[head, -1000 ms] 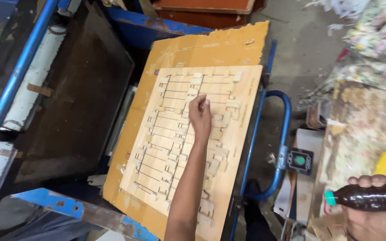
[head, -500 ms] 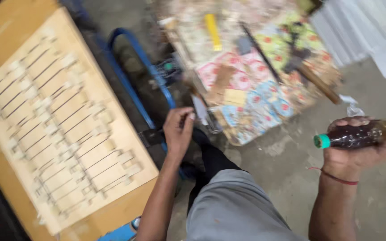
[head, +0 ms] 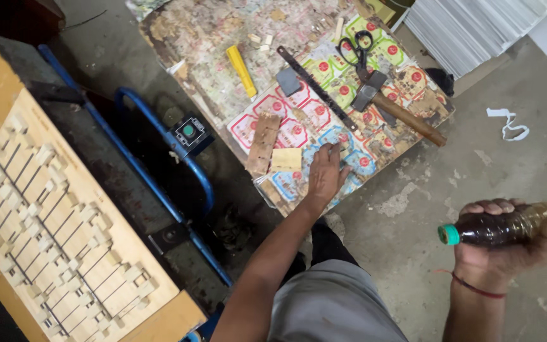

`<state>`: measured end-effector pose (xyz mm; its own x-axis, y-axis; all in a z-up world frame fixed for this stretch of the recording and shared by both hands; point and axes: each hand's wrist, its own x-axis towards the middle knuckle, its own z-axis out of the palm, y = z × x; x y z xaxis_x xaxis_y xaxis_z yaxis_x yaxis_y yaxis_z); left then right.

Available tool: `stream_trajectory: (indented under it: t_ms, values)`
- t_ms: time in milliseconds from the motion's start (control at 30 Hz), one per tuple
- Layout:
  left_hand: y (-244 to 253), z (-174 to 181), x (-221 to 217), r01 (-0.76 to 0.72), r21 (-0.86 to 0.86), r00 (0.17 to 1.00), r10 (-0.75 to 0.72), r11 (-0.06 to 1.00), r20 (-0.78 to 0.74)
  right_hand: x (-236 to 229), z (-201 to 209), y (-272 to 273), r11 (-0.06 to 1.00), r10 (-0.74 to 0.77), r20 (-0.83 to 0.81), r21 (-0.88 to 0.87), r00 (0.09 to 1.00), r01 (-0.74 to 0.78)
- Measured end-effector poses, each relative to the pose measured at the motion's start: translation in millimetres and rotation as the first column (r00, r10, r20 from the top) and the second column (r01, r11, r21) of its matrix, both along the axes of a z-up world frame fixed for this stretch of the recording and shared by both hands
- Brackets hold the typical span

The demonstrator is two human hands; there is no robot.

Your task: The person assembles a wooden structure by applying glue from a bottle to small wooden pieces and placing them into slots on a larger board. The person also uses a saw to cut small wooden pieces on a workbench.

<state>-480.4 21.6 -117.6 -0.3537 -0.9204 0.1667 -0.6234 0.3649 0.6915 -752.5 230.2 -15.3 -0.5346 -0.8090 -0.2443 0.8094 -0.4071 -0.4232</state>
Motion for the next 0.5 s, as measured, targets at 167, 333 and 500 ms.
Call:
stream_trajectory:
  t_ms: [167,333,500]
  values:
    - [-22.5,-34.8,-35.9,-0.028,-0.031,0.977,0.034,0.999,0.208,-32.9,-8.7,9.6,0.998,-0.01,-0.028,0.064,1.0,0.012]
    - [-32.8,-106.1,-40.6,0.132,-0.138,0.95,-0.086,0.982,0.3,-63.4,-39.6,24.9,0.995,-0.031,-0.007,0.097,0.999,0.032]
    - [-38.0,-134.8,-50.9,-0.148,0.322,0.679,0.333,0.935,-0.654,-78.6,-68.4,-35.7,0.992,0.126,0.113,-0.02,0.985,-0.125]
